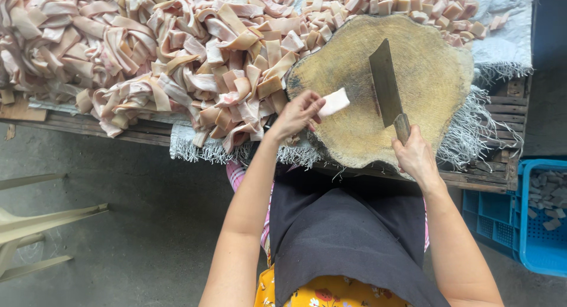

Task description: The person chops strips of pork belly into small cubes using a cleaver on a wooden cutting board. The person repeatedly picks up strips from a pile, cuts them into uniform pieces, and places the cubes onto the board.

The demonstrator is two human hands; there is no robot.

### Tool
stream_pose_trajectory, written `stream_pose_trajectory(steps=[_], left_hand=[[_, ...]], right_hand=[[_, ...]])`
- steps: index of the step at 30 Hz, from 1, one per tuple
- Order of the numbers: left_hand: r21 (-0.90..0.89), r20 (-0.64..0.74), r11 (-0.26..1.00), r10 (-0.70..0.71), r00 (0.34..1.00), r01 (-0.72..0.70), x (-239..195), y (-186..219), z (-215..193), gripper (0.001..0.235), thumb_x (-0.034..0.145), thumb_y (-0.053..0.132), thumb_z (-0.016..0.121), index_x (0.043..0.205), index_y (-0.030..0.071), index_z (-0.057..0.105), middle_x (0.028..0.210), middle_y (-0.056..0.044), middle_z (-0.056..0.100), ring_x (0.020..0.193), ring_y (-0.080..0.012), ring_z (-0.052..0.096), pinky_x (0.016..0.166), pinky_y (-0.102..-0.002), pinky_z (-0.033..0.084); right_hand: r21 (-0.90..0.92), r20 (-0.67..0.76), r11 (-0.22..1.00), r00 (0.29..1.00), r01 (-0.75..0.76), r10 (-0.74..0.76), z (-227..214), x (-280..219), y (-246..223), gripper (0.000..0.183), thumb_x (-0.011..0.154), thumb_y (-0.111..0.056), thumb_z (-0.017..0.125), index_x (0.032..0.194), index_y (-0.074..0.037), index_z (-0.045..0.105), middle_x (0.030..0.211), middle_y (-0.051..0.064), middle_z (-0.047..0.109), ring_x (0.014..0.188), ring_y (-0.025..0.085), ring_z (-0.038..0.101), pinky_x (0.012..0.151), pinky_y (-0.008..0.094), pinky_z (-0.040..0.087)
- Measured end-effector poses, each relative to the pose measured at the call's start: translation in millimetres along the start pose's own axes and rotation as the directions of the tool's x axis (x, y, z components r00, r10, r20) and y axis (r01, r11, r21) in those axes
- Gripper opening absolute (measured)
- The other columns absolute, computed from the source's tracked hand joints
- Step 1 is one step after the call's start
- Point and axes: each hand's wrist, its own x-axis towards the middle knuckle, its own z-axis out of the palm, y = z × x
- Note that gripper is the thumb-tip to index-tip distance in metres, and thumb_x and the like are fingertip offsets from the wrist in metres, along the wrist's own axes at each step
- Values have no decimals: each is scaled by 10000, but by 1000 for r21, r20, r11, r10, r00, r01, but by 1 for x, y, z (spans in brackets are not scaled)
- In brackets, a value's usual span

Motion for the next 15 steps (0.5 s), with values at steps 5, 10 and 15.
stream_pose_trajectory(steps=[5,10,15], left_hand=[[221,-219,975,57,974,-8,28,-56,24,312,964,177,626,1218,46,502,912,-175,712,759,-252,704,652,-371,565],[382,-351,922,204,914,-59,34,-77,30,240,931,184,678,1074,-5,637,938,-217,730,911,-340,728,838,-418,550],[415,-429,907,259,865,-66,30,-72,37,221,900,170,697,1006,-22,666,944,-219,724,875,-339,718,812,-424,553]], right_hand=[[104,-47,994,999,28,-24,2,-6,4,417,1021,-322,582,1245,28,546,576,131,619,446,249,631,435,406,513],[92,-85,960,963,265,-257,18,-8,-9,441,1045,-371,569,1234,27,552,593,103,643,467,194,659,417,357,538],[39,-243,834,815,550,-526,22,-10,-36,382,1107,-327,559,1273,12,501,674,137,639,540,223,648,478,385,516]])
